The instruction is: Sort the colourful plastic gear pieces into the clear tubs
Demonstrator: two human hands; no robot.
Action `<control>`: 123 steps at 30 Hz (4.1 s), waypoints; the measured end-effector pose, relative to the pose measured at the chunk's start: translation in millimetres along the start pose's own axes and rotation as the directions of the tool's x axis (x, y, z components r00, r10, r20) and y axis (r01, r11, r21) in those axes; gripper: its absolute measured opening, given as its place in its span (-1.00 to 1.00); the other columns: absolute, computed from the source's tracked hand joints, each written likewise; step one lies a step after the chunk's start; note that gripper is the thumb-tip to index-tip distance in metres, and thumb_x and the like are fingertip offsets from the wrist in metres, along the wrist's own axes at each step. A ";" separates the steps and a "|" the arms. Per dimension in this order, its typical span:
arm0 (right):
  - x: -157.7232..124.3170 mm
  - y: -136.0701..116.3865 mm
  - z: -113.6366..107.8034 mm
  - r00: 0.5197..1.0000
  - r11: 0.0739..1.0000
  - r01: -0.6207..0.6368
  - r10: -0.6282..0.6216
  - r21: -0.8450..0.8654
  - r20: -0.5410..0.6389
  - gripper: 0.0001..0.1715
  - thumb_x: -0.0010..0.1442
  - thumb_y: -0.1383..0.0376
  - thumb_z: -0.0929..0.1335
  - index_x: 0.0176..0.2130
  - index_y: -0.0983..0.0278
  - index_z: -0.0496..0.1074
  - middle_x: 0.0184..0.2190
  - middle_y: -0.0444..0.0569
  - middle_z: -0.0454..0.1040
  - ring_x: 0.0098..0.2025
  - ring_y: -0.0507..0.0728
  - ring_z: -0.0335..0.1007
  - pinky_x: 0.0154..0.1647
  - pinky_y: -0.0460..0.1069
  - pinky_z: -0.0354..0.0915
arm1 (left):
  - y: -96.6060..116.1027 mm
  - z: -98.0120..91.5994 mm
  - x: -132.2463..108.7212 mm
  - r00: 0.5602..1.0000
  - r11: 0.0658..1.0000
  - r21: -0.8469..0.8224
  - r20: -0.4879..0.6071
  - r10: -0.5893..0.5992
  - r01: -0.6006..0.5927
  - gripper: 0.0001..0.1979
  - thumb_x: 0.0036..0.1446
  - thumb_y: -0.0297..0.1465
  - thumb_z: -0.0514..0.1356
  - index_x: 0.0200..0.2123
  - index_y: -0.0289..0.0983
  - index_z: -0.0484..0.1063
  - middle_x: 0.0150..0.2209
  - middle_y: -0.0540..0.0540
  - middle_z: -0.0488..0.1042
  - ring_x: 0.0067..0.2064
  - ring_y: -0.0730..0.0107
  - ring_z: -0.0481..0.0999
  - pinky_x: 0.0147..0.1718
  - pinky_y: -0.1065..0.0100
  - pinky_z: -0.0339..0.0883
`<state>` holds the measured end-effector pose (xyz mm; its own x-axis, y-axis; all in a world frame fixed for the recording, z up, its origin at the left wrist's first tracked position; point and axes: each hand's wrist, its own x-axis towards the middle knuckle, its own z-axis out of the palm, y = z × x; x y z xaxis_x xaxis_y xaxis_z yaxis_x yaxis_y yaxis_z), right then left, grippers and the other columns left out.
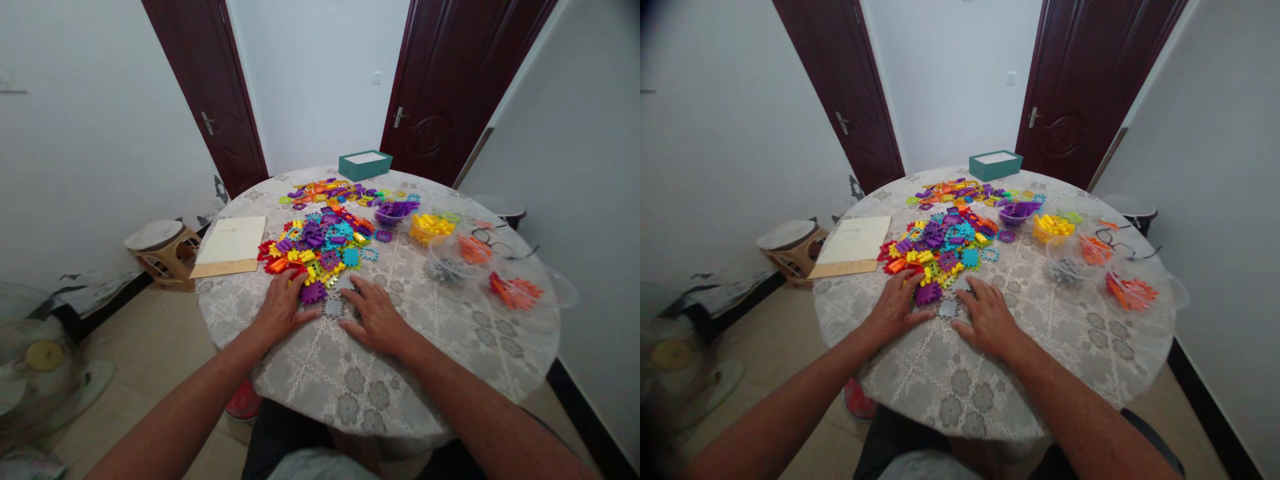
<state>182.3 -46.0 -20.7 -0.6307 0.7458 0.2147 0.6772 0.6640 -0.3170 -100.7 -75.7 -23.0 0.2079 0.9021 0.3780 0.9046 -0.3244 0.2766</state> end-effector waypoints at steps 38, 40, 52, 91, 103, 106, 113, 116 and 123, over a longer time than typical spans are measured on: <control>-10.0 94.9 -32.5 0.916 0.932 -0.362 0.358 0.014 -0.182 -0.35 0.26 0.42 0.24 0.31 0.41 0.31 0.26 0.26 0.39 0.31 0.28 0.30 0.37 0.17 0.19 | 52.1 34.5 88.3 0.877 0.876 -0.132 0.072 0.475 -0.464 -0.46 0.03 -0.60 0.15 0.09 -0.16 0.53 0.14 -0.15 0.53 0.35 0.01 0.26 0.39 -0.15 0.02; -17.2 93.6 -45.3 0.919 0.924 -0.382 0.380 -0.003 -0.108 -0.46 0.30 0.38 0.25 0.23 0.38 0.40 0.18 0.23 0.47 0.24 0.27 0.38 0.31 0.14 0.24 | 56.5 31.3 87.4 0.870 0.873 -0.137 0.098 0.483 -0.469 -0.46 0.02 -0.56 0.16 0.09 -0.16 0.53 0.13 -0.16 0.54 0.34 -0.02 0.29 0.40 -0.20 -0.04; -40.2 65.5 -72.5 0.959 0.967 -0.254 0.248 0.023 0.140 -0.69 0.23 0.29 0.42 -0.01 0.25 0.51 -0.05 0.08 0.49 -0.02 0.20 0.45 0.02 0.03 0.32 | 70.8 25.1 86.7 0.867 0.868 -0.051 0.051 0.496 -0.494 -0.80 0.27 -0.24 0.20 -0.19 -0.17 0.59 0.05 -0.17 0.57 0.27 -0.03 0.35 0.41 -0.23 -0.10; 0.1 69.1 -29.8 0.865 0.878 -0.312 0.421 0.364 -0.274 -0.85 0.20 0.21 0.39 -0.22 0.21 0.44 -0.30 -0.06 0.45 -0.25 0.14 0.37 -0.19 0.01 0.28 | 69.8 24.1 101.8 0.876 -0.187 -0.870 0.475 -0.078 0.455 -0.47 0.12 -0.53 0.28 0.18 -0.28 0.33 0.07 -0.32 0.57 0.01 0.12 0.66 -0.14 0.23 0.60; 18.1 23.7 -28.3 0.906 0.435 -0.254 0.421 0.864 0.054 -0.60 0.12 0.18 0.48 -0.07 0.17 0.36 -0.26 -0.19 0.45 -0.45 0.00 0.43 -0.45 -0.07 0.39 | 88.7 17.5 93.0 0.853 0.194 -0.834 0.522 -0.025 0.516 -0.38 0.17 -0.38 0.33 0.30 -0.16 0.33 -0.18 -0.08 0.54 -0.22 0.35 0.59 -0.22 0.29 0.53; 20.6 22.2 -21.2 0.879 0.418 -0.264 0.476 0.869 0.038 -0.56 0.16 0.15 0.45 0.01 0.14 0.35 -0.18 -0.16 0.42 -0.45 -0.01 0.45 -0.47 -0.06 0.42 | 89.7 18.5 92.2 0.849 0.165 -0.834 0.527 -0.039 0.526 -0.47 0.18 -0.42 0.29 0.23 -0.18 0.40 -0.16 -0.09 0.52 -0.21 0.33 0.60 -0.20 0.26 0.59; 25.5 73.3 -51.9 0.861 0.858 -0.304 0.434 0.415 -0.265 -0.65 0.31 0.26 0.33 0.08 0.21 0.47 0.04 0.05 0.50 -0.11 0.13 0.51 0.03 0.11 0.43 | 83.5 17.9 98.3 0.848 0.000 -0.862 0.498 -0.182 0.507 -0.56 0.13 -0.49 0.30 0.11 -0.19 0.46 -0.12 -0.14 0.51 -0.21 0.28 0.63 -0.33 0.24 0.68; 28.9 97.6 -54.7 0.888 0.922 -0.365 0.387 0.129 -0.248 -0.47 0.26 0.38 0.32 0.21 0.30 0.41 0.22 0.18 0.43 0.25 0.23 0.34 0.33 0.17 0.21 | 80.8 14.1 101.1 0.844 -0.100 -0.870 0.493 -0.210 0.483 -0.58 0.13 -0.52 0.28 0.08 -0.24 0.45 -0.11 -0.15 0.50 -0.18 0.29 0.61 -0.29 0.22 0.68; 31.1 103.3 -36.2 0.913 0.916 -0.401 0.398 -0.027 -0.087 -0.38 0.26 0.33 0.33 0.28 0.33 0.35 0.26 0.20 0.38 0.27 0.24 0.33 0.28 0.10 0.24 | 74.3 12.2 102.1 0.866 -0.204 -0.872 0.477 -0.151 0.445 -0.49 0.04 -0.58 0.29 0.11 -0.26 0.44 -0.03 -0.20 0.52 -0.06 0.22 0.59 -0.19 0.17 0.66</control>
<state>246.3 47.8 -13.3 -0.2739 0.9499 0.1505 0.8834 0.3103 -0.3510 -7.7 -4.2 25.3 0.2211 0.9657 -0.1363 -0.4163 0.2198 0.8823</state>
